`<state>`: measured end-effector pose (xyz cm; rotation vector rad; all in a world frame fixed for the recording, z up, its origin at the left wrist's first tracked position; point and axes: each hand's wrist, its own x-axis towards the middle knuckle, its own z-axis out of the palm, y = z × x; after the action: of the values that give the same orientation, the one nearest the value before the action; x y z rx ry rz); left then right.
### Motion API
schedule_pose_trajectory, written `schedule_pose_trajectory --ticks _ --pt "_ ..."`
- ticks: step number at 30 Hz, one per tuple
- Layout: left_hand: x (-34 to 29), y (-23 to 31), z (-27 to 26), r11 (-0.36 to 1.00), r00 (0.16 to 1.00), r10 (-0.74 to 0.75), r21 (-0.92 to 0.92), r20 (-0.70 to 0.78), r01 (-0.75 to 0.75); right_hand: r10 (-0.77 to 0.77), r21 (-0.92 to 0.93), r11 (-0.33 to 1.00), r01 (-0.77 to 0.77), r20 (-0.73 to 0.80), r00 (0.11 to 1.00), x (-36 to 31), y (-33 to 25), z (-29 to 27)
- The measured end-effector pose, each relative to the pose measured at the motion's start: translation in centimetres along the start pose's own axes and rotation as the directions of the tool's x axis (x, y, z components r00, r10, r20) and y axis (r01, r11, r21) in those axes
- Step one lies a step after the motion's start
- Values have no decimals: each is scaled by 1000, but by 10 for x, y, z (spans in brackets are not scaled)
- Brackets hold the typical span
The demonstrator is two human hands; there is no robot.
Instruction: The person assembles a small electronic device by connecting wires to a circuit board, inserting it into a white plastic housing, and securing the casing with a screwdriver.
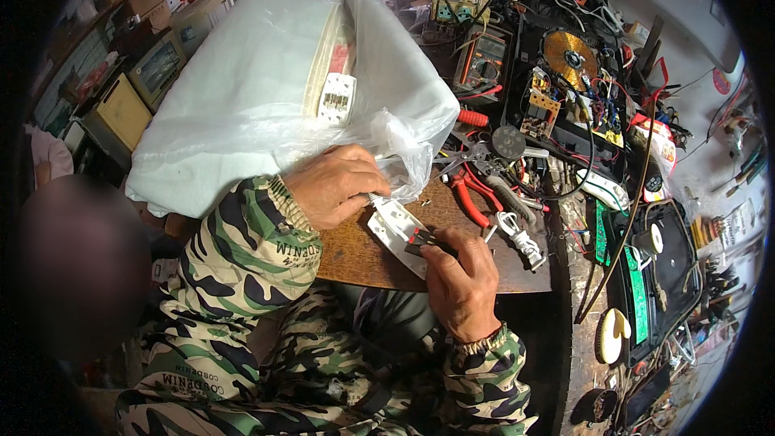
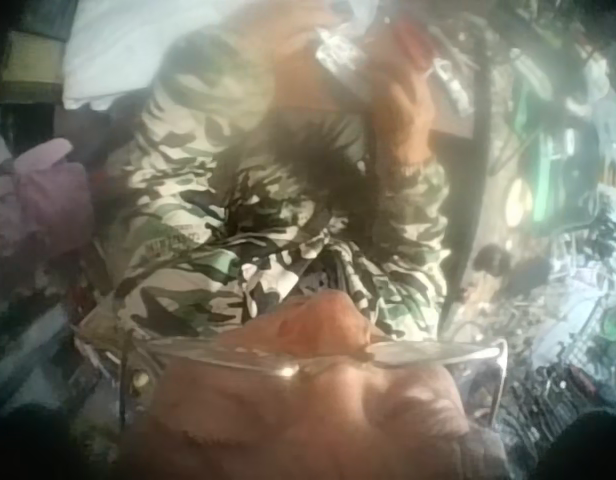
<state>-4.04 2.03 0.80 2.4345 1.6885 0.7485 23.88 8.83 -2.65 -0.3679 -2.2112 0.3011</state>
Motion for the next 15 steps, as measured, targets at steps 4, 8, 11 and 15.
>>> schedule_pose_trajectory --ticks 4,8,11,15 --pt "1 0 3 998 1000 -9 -56 -13 9 10 65 998 -13 40 999 1 -1 -3" --pt "3 -1 4 995 999 20 -101 -41 -24 15 65 998 -17 38 999 2 -2 -3" --pt "4 6 0 994 999 -4 -109 -38 0 11 77 997 -14 37 999 2 -1 -3" --pt "5 13 -7 983 999 -22 -181 -32 16 55 119 991 -63 74 996 1 -2 -6"
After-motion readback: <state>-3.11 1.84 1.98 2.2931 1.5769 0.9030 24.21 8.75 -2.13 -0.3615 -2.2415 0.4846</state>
